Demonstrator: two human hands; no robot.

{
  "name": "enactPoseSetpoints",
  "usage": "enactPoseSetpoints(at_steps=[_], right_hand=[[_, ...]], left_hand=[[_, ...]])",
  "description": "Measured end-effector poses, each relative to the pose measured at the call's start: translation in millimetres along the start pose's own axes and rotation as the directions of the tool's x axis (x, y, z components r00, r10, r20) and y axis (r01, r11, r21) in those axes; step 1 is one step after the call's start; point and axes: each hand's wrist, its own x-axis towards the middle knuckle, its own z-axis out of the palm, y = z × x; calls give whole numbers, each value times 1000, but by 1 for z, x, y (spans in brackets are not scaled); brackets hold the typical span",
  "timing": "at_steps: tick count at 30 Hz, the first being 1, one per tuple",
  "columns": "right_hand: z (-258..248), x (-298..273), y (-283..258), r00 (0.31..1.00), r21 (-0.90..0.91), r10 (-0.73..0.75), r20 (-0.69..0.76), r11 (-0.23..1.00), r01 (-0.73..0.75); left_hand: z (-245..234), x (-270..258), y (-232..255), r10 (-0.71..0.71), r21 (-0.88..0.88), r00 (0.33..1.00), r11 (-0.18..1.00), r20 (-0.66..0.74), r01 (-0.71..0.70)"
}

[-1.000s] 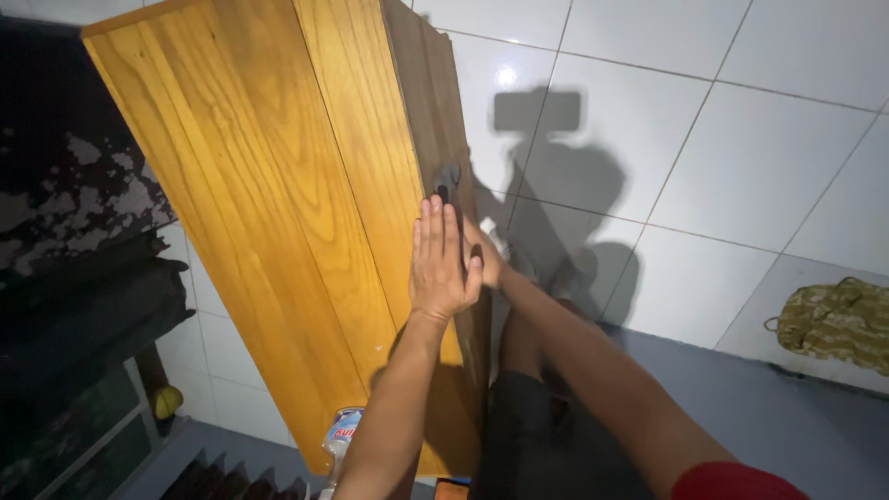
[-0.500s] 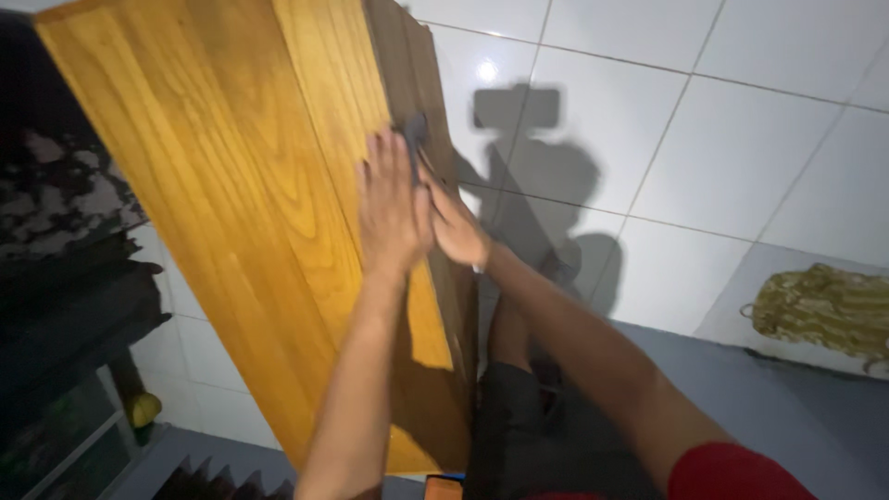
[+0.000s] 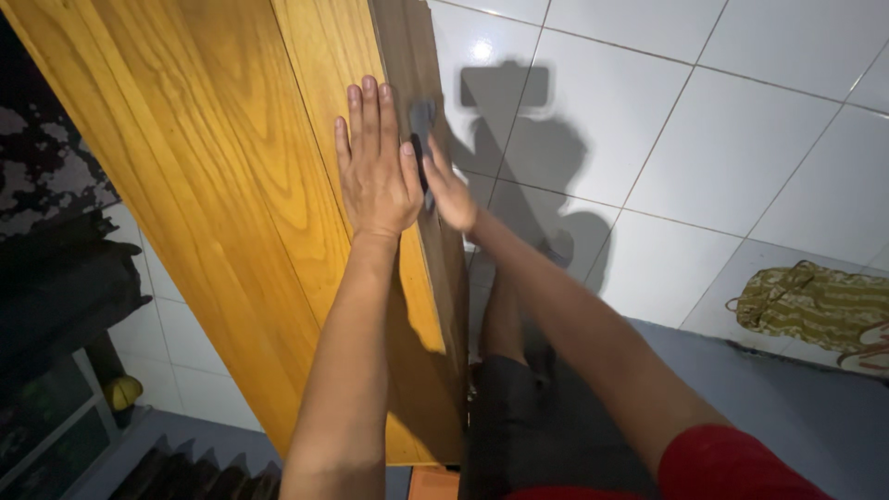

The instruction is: The person sands the surface of a large wooden board using a sanding block. They move the block back and forth along the grain of the wood, covering different sections of the board's surface.

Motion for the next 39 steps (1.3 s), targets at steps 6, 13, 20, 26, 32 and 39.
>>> enactPoseSetpoints(at_steps=[6, 13, 20, 26, 32, 39], right_hand=[[16, -64, -4, 1000, -12, 28, -1, 1000, -28], [14, -64, -66, 986, 122, -155, 54, 981, 148], [0, 13, -90, 995, 52, -102, -12, 993, 103], [-11, 56, -75, 998, 104, 8, -56, 995, -2], [-10, 44, -6, 994, 24, 92, -64, 996, -90], [5, -27, 19, 993, 7, 117, -11, 993, -117]], left_hand=[[1, 0, -1, 11, -8, 1000, 1000, -26, -11], [4, -4, -4, 60, -101, 991, 992, -119, -73], [8, -3, -6, 57, -123, 991, 990, -118, -72], [1, -2, -3, 31, -90, 998, 995, -49, -35], [-2, -1, 0, 25, -80, 999, 996, -47, -28], [1, -1, -1, 40, -51, 998, 998, -56, -43]])
